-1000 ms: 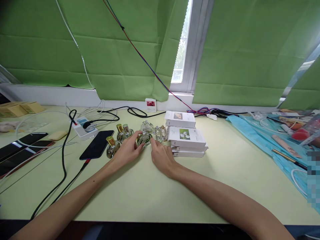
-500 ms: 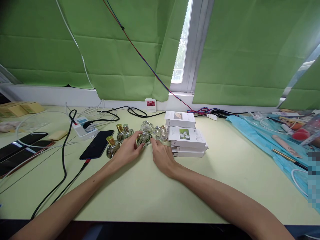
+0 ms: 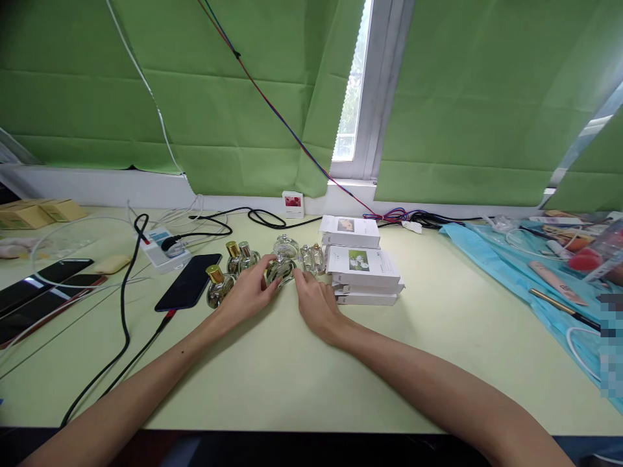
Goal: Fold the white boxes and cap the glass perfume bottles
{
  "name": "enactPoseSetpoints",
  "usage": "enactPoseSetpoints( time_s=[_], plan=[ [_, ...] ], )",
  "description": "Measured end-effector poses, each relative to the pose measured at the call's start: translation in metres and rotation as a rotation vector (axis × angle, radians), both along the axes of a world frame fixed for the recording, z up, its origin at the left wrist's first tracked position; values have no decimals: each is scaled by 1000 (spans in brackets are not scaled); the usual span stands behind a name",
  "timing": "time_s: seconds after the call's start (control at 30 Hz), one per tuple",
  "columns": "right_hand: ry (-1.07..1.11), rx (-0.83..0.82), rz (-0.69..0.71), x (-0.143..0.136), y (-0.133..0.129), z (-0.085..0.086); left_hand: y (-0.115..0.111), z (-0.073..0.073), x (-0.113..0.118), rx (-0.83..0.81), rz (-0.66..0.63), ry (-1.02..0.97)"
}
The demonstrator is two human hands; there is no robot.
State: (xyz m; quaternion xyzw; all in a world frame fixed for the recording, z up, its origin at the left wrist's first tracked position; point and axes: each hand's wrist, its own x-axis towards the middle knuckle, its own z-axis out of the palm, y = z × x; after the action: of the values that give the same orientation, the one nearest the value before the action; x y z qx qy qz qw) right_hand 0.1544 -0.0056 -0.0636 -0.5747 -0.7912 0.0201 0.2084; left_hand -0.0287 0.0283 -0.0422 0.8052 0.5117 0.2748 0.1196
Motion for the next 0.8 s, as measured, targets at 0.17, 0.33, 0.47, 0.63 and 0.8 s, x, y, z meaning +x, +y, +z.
enactPoseSetpoints(
  time_s=[0.17,0.33,0.47,0.63,0.8],
  plan=[
    [-13,-7,-3,0,1,0,0,0,0,-1,-1,4],
    [21,20,29,1,3,-2,0,0,0,11,6,7],
    [64,81,81,1,5,-8,1,-2,0,16,1,1],
    [77,130,205,2,5,-12,1,-2,-1,41,-5,0],
    [48,105,275,3,6,-12,0,-2,0,31,9,4]
  ],
)
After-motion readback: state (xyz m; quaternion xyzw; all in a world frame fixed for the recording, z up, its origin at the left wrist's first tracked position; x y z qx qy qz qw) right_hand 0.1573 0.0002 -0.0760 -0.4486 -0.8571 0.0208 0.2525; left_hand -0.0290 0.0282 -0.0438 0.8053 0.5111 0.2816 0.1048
